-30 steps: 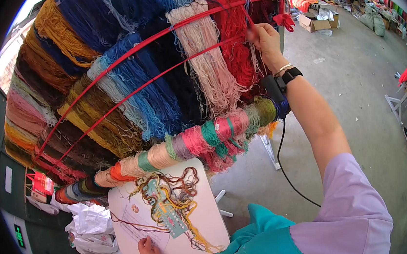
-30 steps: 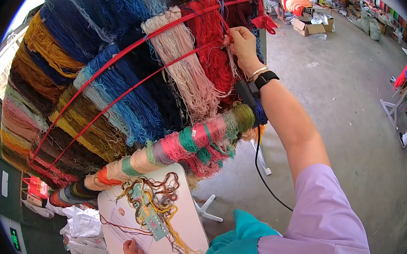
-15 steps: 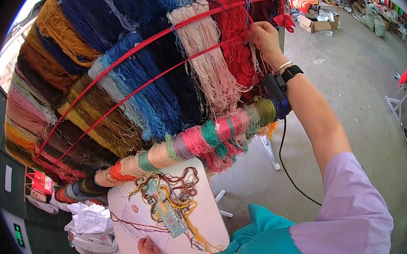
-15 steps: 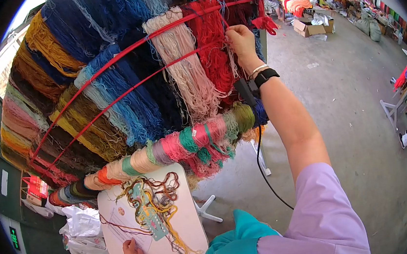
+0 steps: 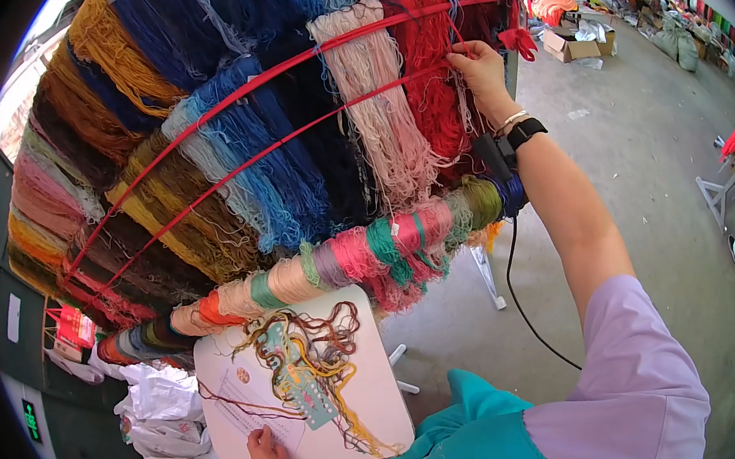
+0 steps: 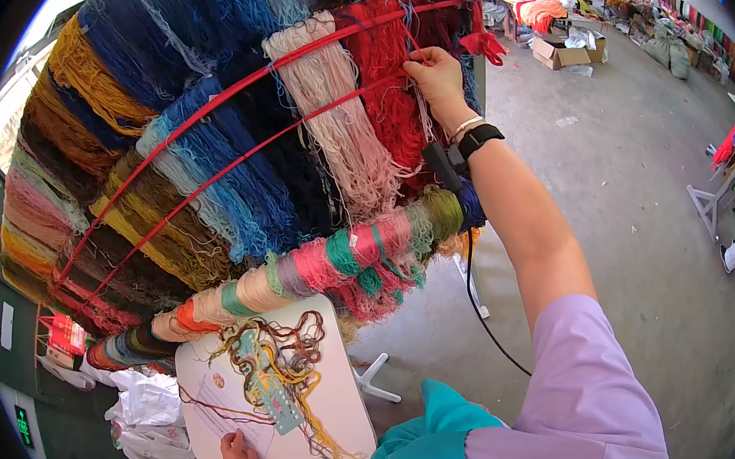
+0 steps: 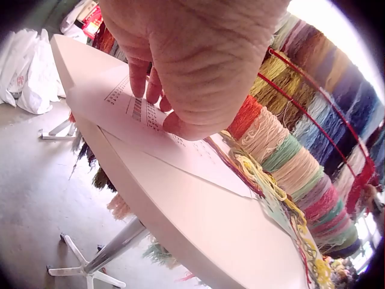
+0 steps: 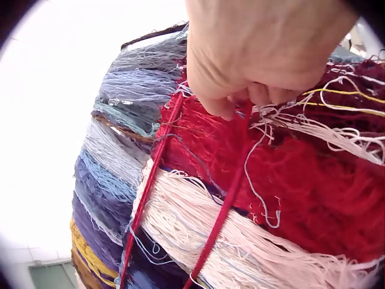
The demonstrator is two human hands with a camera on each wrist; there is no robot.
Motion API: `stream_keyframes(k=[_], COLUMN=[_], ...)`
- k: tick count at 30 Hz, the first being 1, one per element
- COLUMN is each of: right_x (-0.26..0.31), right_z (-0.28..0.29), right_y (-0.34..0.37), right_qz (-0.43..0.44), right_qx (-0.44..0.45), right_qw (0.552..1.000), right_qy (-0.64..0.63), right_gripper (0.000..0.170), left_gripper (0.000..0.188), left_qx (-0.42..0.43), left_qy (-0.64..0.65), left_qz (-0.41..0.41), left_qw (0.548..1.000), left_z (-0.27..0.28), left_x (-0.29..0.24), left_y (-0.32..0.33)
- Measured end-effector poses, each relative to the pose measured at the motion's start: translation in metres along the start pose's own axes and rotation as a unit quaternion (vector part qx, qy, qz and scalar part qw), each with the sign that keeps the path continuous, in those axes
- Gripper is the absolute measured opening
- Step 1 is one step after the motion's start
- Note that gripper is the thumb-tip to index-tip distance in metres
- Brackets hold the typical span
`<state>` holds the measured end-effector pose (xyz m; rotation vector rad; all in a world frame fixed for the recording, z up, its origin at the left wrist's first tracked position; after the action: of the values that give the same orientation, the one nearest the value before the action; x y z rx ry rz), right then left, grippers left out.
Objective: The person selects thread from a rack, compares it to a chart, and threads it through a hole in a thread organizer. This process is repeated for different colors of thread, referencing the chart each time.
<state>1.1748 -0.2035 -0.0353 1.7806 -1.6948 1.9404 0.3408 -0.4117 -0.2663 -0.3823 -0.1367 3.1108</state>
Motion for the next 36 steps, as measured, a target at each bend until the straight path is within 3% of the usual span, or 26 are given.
stream_keyframes(k=[6,21,36], right_x=[-0.004,-0.002,0.018], right_z=[0.006,0.008,-0.005], right_y=[0.003,0.014,0.026], right_qz=[-0.031,-0.026,-0.082], right_qx=[0.012,-0.002,-0.004], right_qw=[0.998,0.998,0.955], right_qy=[0.061,-0.057,-0.284], right_gripper=[0.018,0.013,0.008], left_gripper=[0.050,0.051,0.051], left_qx=[0.001,0.002,0.000], left_qy=[0.002,-0.002,0.004], left_qz=[0.000,-0.003,-0.005], left_qw=[1.000,1.000,1.000], left_z=[0.000,-0.002,-0.001], left_x=[0.000,0.004,0.002], left_y=[0.000,0.000,0.000])
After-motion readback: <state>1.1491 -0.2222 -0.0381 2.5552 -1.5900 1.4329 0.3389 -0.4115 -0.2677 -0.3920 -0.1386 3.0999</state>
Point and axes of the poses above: each hand's wrist, its own y-axis away from the middle knuckle, its own z-axis out of the back of the hand, x = y × z, the point moved 10 cm from there along -y, towards the middle knuckle, and after that the axes turned 11 degrees about z, right-handed, at the moved point
